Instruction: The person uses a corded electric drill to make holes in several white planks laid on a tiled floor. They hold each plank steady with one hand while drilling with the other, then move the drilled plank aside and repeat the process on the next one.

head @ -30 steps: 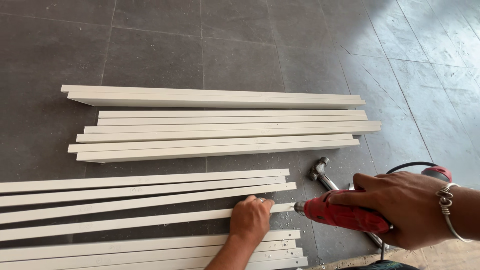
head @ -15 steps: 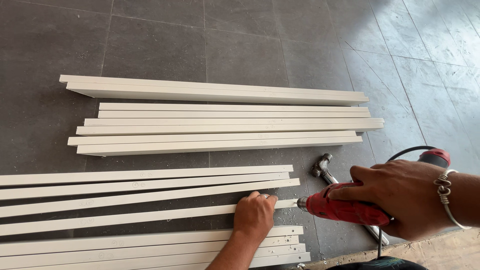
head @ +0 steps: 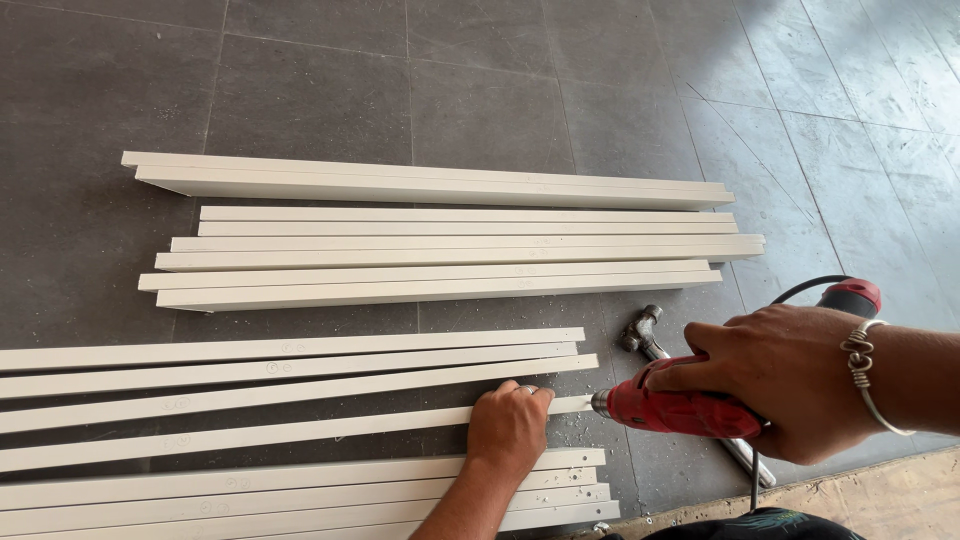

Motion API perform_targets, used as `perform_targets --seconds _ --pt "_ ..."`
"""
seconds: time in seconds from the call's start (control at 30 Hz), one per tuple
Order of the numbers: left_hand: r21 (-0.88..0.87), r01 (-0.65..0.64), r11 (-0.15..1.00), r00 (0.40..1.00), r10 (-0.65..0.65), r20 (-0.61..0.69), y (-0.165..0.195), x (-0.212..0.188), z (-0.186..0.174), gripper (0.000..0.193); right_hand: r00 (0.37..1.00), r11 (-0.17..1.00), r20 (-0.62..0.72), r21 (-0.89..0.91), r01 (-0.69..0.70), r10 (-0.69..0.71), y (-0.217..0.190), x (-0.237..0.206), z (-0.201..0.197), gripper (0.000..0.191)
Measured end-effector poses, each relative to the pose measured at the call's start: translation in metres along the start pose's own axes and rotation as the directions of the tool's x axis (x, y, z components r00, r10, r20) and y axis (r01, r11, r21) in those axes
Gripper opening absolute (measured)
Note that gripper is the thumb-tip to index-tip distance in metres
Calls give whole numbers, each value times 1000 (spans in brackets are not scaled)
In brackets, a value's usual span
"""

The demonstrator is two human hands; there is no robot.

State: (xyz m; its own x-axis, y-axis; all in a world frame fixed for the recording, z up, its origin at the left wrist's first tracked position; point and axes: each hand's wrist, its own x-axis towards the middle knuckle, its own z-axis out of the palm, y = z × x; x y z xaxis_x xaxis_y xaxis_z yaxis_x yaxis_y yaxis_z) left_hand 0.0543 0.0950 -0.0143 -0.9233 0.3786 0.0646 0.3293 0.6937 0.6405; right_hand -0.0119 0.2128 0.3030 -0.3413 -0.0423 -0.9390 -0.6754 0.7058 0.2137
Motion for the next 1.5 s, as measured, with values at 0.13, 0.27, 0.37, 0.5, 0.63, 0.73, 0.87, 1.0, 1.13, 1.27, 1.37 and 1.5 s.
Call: perform_targets --seconds 0.13,0.27,0.37,0.5,0.63,0.73,0.87,1.0,1.13,1.27,1.37,1.5 --pt "5 -16 1000 999 16 -37 1 1 0 19 999 1000 42 -21 -16 16 -1 0 -1 83" --pt "10 -8 1000 999 8 -33 0 1 -1 20 1000 1000 8 -9 12 -12 -2 0 0 83" --pt "19 -2 1000 1000 2 -11 1 1 -1 22 1000 999 8 -29 17 -17 -3 -1 0 84" --pt "-16 -10 1000 998 9 -59 2 1 -1 21 1000 999 25 -34 -6 6 -4 -3 1 82" --pt "5 -9 1000 999 9 -50 1 1 0 25 1000 999 7 -42 10 -10 -2 -1 1 81" --pt "-1 -11 1000 999 11 -52 1 0 1 25 1000 997 -4 -73 29 -29 0 0 2 82" --pt "-17 5 1000 1000 -5 -21 1 0 0 21 999 995 -16 -88 46 -48 -1 0 1 79" --pt "10 -7 1000 999 8 -38 2 0 -1 26 999 993 1 -111 48 -48 -2 0 0 76" --pt "2 -3 1000 1000 3 -7 2 -2 -1 15 999 991 17 -125 48 -47 -2 -1 -1 80" --pt "-21 -2 1000 999 1 -35 2 0 0 19 998 992 -29 -115 53 -57 -2 -4 2 78" --pt "-4 -20 1000 997 19 -70 1 2 -2 20 995 990 -65 -123 71 -79 -3 -6 2 78" --pt "-19 3 1000 1000 -3 0 2 1 -3 17 998 984 -15 -170 53 -56 -3 -6 1 76"
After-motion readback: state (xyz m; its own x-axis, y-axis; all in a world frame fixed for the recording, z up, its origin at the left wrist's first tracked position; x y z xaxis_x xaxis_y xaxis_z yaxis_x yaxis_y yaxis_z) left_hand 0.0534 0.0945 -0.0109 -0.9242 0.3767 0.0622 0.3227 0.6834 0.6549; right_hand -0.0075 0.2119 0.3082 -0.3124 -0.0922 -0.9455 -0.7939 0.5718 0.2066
